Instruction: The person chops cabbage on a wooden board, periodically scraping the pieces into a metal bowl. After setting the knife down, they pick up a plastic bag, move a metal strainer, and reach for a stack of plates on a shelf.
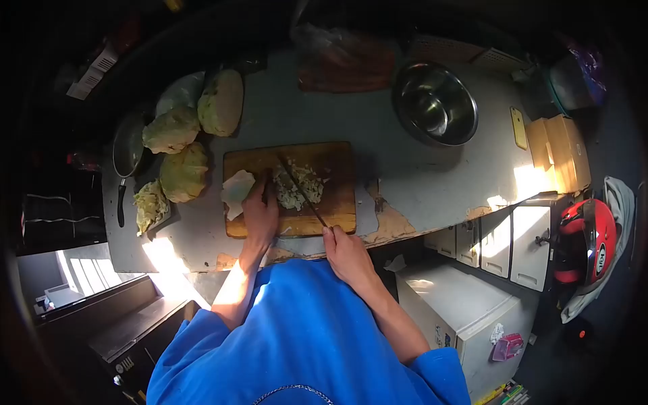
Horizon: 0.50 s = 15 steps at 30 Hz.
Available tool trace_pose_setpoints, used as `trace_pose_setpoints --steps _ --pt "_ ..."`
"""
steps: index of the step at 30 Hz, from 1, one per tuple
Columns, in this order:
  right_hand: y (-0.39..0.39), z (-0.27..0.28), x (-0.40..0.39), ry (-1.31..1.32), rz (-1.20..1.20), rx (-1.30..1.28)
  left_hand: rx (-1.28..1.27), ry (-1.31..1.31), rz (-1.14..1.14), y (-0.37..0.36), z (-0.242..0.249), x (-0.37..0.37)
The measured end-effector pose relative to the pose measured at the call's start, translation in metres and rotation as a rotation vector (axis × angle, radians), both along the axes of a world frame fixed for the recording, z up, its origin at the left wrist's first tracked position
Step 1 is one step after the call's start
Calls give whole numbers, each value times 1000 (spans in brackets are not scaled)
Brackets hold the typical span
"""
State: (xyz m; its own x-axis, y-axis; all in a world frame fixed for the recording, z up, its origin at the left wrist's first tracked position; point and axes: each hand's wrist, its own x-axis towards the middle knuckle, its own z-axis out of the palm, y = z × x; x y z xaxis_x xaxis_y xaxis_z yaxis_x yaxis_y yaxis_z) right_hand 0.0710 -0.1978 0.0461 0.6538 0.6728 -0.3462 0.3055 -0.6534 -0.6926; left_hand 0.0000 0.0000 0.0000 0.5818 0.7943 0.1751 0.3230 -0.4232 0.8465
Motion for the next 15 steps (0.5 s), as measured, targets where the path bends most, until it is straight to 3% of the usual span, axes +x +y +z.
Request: trace_pose_setpoints --steps 3,5,11,15 --pt "-4 6 1 16 -37 -9 -98 56 1 1 3 5" --pt "-1 5 0 21 -34 -31 70 115 -71 8 -3 8" --pt "-2 -3 -1 21 -37 -39 221 123 -62 16 -17 12" --pt "-1 0 2 58 -76 -52 69 215 -17 14 2 17"
